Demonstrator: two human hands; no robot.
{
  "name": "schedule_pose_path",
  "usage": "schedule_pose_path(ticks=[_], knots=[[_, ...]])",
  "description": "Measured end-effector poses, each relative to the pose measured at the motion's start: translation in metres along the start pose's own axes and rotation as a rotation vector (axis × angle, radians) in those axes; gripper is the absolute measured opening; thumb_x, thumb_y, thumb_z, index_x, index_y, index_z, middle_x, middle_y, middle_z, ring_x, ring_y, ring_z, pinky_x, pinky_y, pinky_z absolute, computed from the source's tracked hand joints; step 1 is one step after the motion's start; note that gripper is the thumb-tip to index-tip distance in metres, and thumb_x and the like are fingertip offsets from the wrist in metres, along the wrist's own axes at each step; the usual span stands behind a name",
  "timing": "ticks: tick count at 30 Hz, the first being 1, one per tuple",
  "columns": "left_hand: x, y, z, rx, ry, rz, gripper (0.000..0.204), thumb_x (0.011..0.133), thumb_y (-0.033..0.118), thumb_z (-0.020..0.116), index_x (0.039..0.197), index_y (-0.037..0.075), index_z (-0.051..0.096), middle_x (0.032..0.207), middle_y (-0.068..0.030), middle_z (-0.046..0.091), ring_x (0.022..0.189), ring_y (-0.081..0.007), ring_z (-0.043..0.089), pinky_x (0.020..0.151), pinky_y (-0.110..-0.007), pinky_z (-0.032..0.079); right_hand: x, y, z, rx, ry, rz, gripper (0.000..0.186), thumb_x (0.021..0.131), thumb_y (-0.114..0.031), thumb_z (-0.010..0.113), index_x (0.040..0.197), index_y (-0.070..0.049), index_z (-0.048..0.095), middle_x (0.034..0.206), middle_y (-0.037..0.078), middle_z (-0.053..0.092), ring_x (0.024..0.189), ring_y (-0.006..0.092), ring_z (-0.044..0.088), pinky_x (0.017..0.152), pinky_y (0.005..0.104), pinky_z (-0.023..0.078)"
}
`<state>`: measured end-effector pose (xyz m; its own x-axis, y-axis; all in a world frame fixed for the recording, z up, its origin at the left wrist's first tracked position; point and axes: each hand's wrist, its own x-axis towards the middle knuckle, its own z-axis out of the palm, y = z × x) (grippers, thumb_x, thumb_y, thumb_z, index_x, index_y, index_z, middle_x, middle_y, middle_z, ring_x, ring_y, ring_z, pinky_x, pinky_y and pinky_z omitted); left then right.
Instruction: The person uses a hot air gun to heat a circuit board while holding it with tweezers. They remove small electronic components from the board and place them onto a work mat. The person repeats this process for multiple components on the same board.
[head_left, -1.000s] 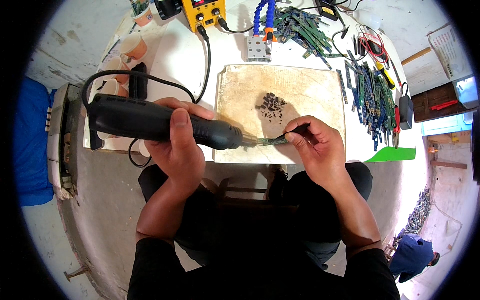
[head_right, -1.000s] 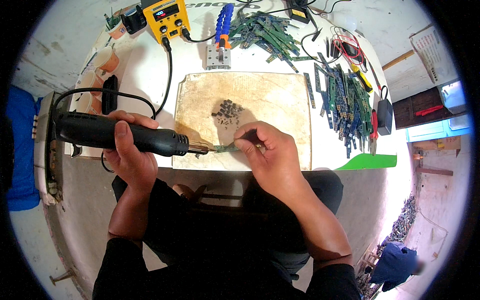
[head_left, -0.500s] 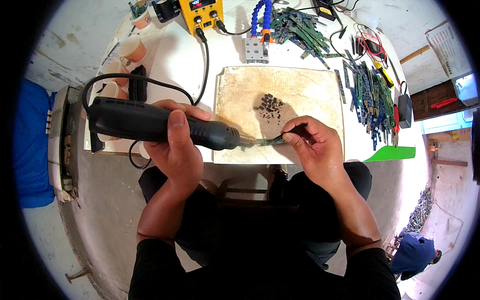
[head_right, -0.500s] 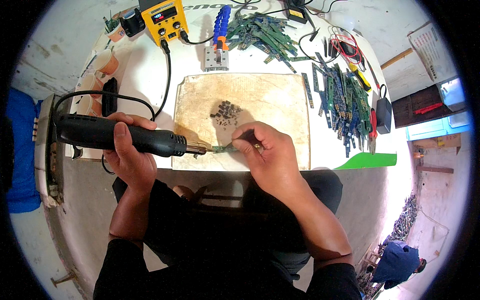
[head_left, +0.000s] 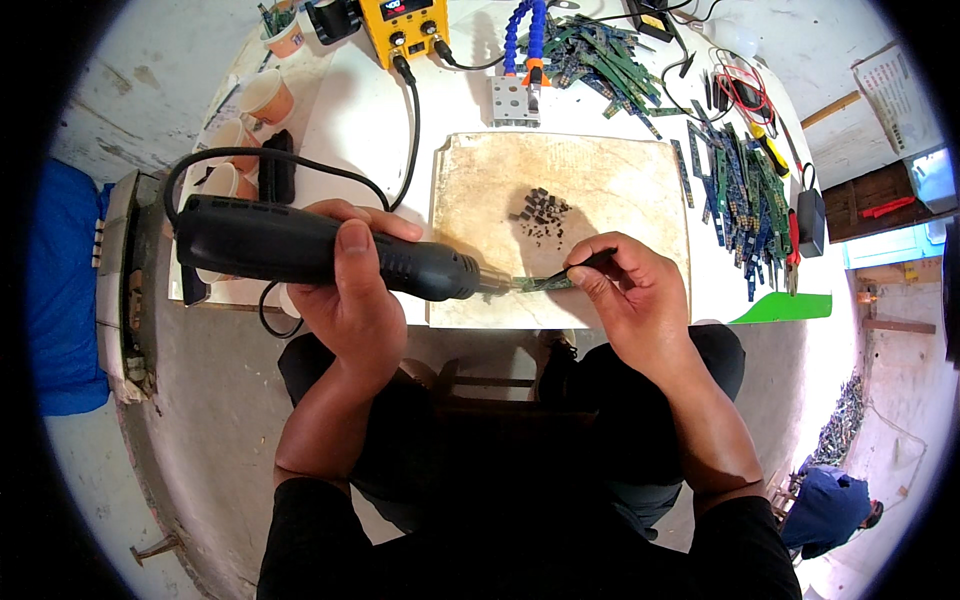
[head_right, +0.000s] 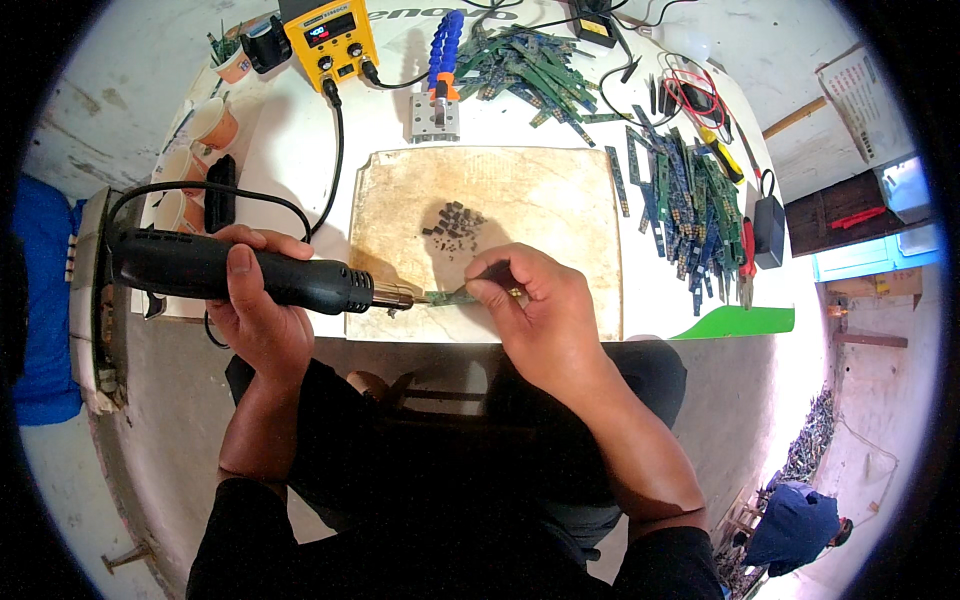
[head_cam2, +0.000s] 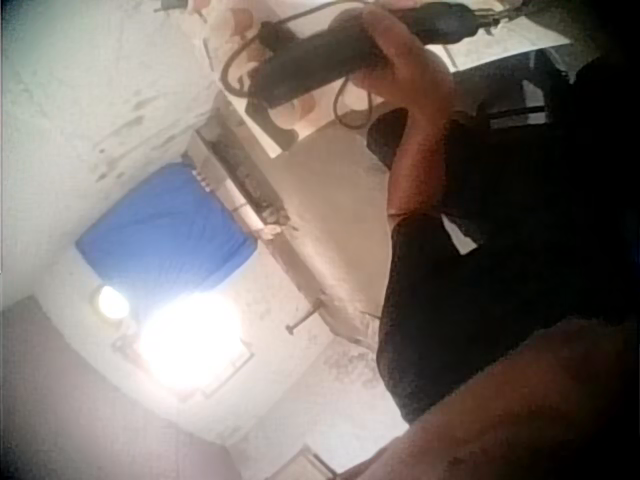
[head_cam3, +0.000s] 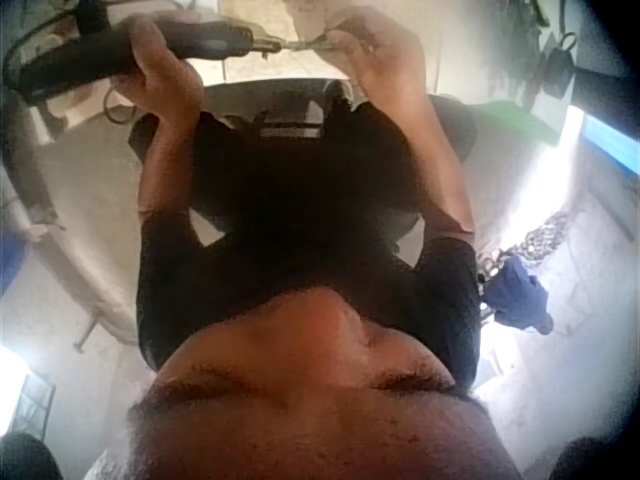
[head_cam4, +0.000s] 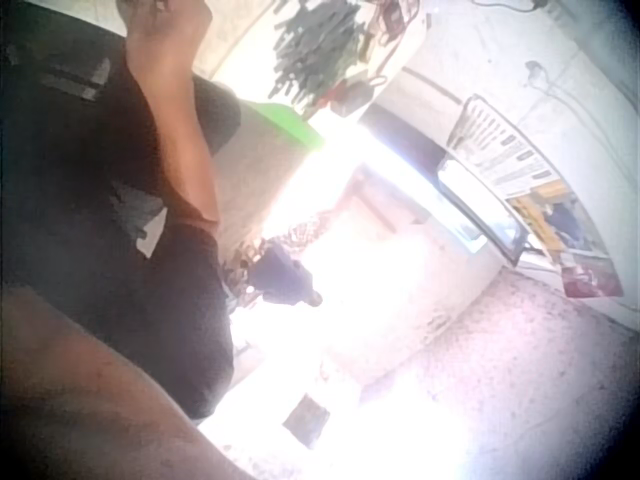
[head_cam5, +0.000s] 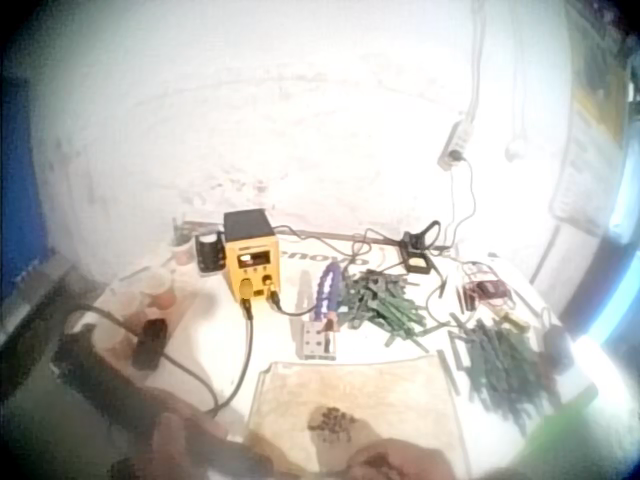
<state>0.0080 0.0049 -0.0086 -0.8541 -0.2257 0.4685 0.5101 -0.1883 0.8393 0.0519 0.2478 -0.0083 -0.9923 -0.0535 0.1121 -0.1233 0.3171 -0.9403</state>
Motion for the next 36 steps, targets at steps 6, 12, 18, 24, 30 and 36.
schedule_pose_path(ticks=[6, 12, 18, 24, 30, 36], knots=[[-0.0004, -0.0018, 0.0003, 0.073, 0.02, -0.011, 0.023, 0.101, 0.027, 0.054, 0.106, 0.004, 0.052, 0.079, -0.016, 0.069, 0.07, -0.0171, 0.065, 0.07, -0.027, 0.053, -0.0004, 0.0001, 0.0003, 0.011, 0.009, 0.024, 0.011, 0.092, 0.004, 0.068, 0.101, 0.0, 0.066, 0.091, 0.009, 0.071, 0.084, 0.0119, 0.066, 0.076, 0.0248, 0.052], [0.0004, -0.0027, -0.0018, 0.062, 0.007, 0.0, 0.023, 0.101, 0.027, 0.054, 0.107, 0.004, 0.053, 0.079, -0.0157, 0.069, 0.071, -0.0174, 0.066, 0.071, -0.027, 0.053, 0.0016, -0.0014, -0.0013, -0.056, 0.0, -0.022, 0.011, 0.09, 0.004, 0.069, 0.101, 0.0, 0.066, 0.09, 0.011, 0.07, 0.083, 0.0136, 0.067, 0.075, 0.0257, 0.052], [0.0015, 0.0016, 0.0016, 0.01, 0.03, -0.003, 0.017, 0.102, 0.018, 0.055, 0.106, 0.002, 0.052, 0.078, -0.0118, 0.071, 0.07, -0.0129, 0.066, 0.072, -0.025, 0.054, 0.0008, -0.0007, 0.0, -0.012, 0.007, -0.002, 0.011, 0.091, 0.005, 0.068, 0.101, 0.0, 0.066, 0.091, 0.01, 0.071, 0.084, 0.0132, 0.067, 0.076, 0.0264, 0.053], [0.0, 0.0012, -0.0014, 0.069, 0.018, -0.033, 0.023, 0.102, 0.027, 0.053, 0.106, 0.004, 0.052, 0.08, -0.0154, 0.069, 0.073, -0.0179, 0.065, 0.074, -0.03, 0.051, 0.0007, -0.0013, 0.0007, -0.014, -0.001, -0.012, 0.01, 0.092, 0.006, 0.067, 0.101, 0.001, 0.065, 0.092, 0.009, 0.071, 0.086, 0.0119, 0.067, 0.078, 0.0256, 0.053], [0.0009, 0.0008, -0.0003, 0.068, 0.014, -0.03, 0.023, 0.101, 0.026, 0.053, 0.106, 0.004, 0.052, 0.079, -0.0154, 0.069, 0.072, -0.0175, 0.065, 0.074, -0.029, 0.052, 0.0007, -0.0016, 0.0007, -0.025, -0.009, -0.015, 0.011, 0.091, 0.005, 0.067, 0.101, 0.001, 0.065, 0.092, 0.009, 0.071, 0.086, 0.0115, 0.066, 0.078, 0.0253, 0.053], [0.0008, 0.0, 0.0008, 0.078, 0.018, -0.033, 0.023, 0.101, 0.026, 0.054, 0.105, 0.004, 0.052, 0.078, -0.015, 0.069, 0.071, -0.0173, 0.065, 0.072, -0.028, 0.052, 0.0005, 0.0031, 0.0, -0.03, -0.005, -0.035, 0.011, 0.091, 0.004, 0.068, 0.101, 0.0, 0.066, 0.091, 0.008, 0.07, 0.084, 0.0118, 0.067, 0.076, 0.0255, 0.053]])
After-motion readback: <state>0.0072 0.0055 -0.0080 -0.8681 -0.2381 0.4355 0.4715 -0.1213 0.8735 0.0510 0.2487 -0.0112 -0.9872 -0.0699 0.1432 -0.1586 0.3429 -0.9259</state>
